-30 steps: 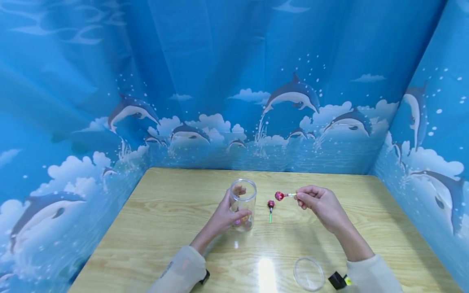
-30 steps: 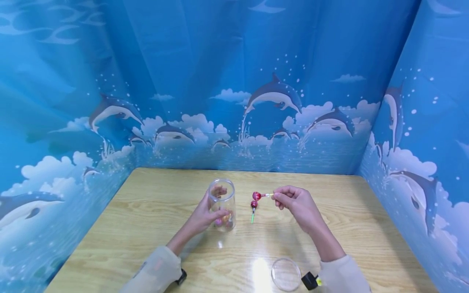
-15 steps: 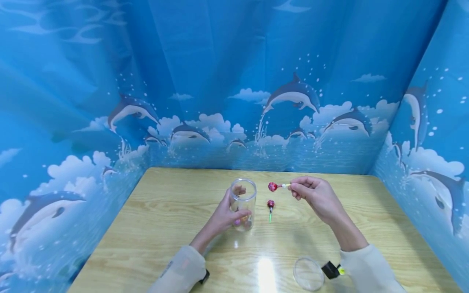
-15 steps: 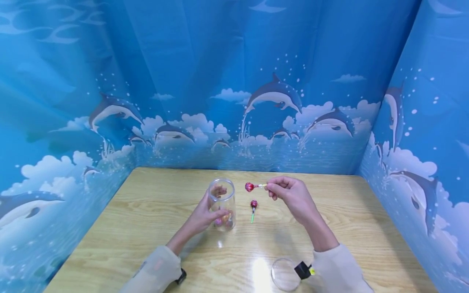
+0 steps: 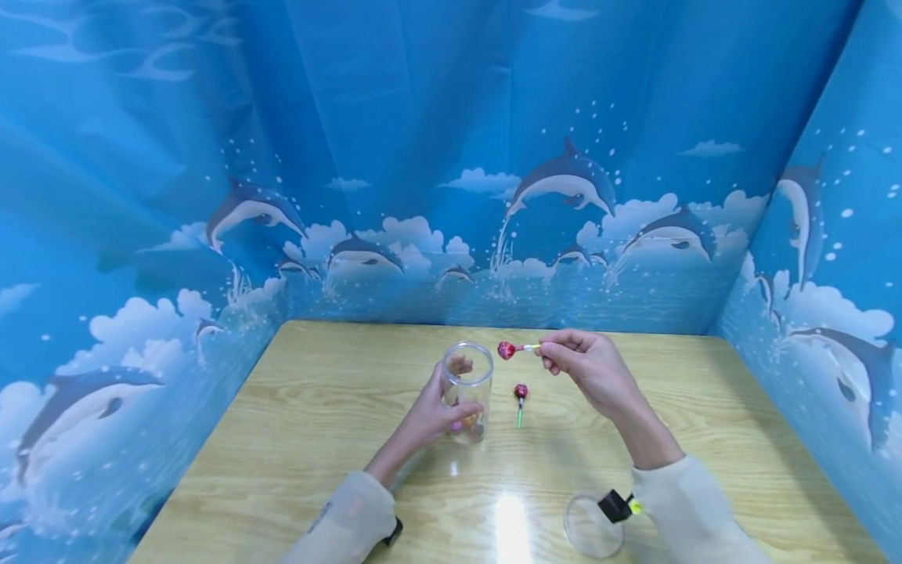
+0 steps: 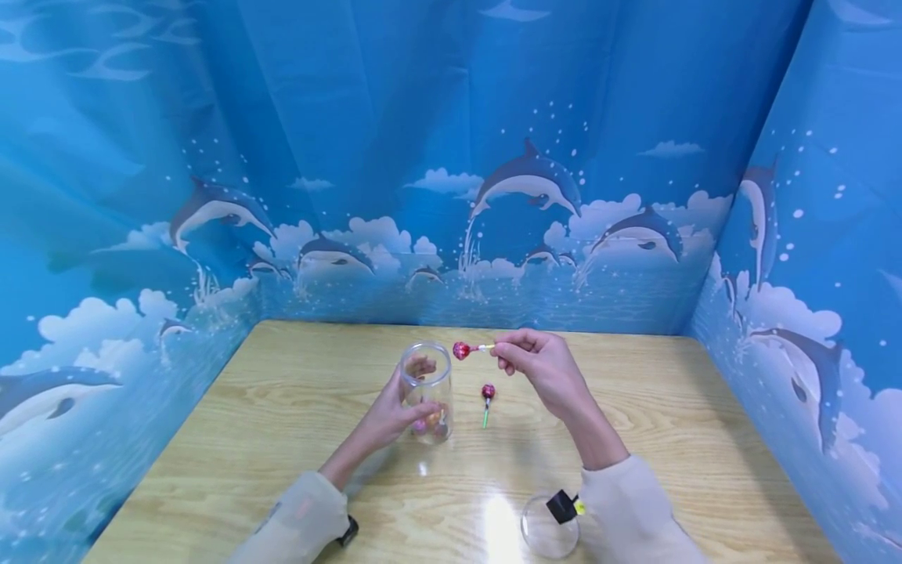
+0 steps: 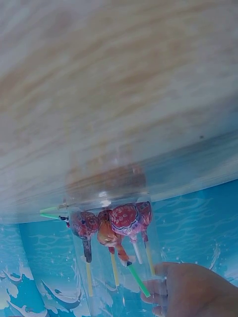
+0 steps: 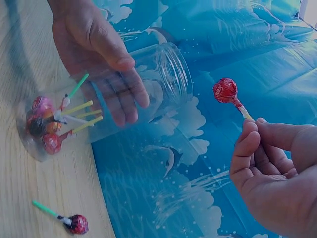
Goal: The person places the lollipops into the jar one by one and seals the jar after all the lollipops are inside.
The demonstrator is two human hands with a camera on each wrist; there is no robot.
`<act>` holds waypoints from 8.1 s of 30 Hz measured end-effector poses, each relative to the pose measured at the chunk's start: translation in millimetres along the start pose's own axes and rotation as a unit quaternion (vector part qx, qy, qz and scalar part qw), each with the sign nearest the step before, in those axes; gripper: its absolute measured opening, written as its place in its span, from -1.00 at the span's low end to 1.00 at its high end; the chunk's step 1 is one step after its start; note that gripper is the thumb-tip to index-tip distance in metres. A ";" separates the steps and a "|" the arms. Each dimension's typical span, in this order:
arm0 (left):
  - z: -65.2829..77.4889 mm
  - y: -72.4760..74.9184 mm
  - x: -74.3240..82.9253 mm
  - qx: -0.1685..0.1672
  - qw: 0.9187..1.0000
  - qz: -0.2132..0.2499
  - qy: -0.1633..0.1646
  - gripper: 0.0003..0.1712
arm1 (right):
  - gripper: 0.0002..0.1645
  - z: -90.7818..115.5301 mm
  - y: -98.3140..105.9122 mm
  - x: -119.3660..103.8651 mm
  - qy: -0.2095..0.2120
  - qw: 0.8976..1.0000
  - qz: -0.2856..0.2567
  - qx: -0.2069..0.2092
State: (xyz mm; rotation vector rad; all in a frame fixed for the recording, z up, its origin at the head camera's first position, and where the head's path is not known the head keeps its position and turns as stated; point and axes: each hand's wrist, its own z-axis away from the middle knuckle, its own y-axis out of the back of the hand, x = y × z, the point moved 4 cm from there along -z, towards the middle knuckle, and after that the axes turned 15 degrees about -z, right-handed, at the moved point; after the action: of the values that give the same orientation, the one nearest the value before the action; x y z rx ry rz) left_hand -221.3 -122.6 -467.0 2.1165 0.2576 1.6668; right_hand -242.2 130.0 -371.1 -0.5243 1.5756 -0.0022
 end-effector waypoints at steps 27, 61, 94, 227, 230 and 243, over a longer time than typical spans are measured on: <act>1.4 -0.7 -1.7 -0.014 1.000 0.006 0.005 0.06 | -0.71 -27.8 -47.3 20.5 -0.024 0.998 0.044 -0.039; -0.4 -0.4 -1.4 -0.001 1.000 0.017 -0.014 -0.04 | -0.67 -32.9 -53.8 8.4 0.026 0.972 0.224 -0.060; 0.0 -0.4 -2.5 0.003 1.000 0.005 -0.012 -0.03 | -0.64 12.7 27.6 109.2 -0.080 0.967 0.184 0.157; -1.3 -2.0 -3.5 0.005 1.000 0.002 -0.018 -0.05 | -0.79 -16.0 -21.4 23.9 -0.106 0.979 -0.168 -0.043; -1.3 -2.2 -2.9 0.004 1.000 0.004 -0.018 -0.04 | -0.77 -18.0 -25.5 24.4 -0.111 0.978 -0.167 -0.048; -1.0 -2.4 -1.2 -0.001 1.000 0.013 -0.018 -0.04 | -0.78 -26.8 -38.6 24.5 -0.116 0.982 -0.133 -0.065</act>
State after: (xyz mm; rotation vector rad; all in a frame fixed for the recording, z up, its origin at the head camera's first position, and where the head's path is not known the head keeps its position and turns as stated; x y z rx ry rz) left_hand -222.3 -120.7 -469.0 2.1561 0.2179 1.6416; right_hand -254.5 79.2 -379.7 -0.8068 1.2756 -0.0413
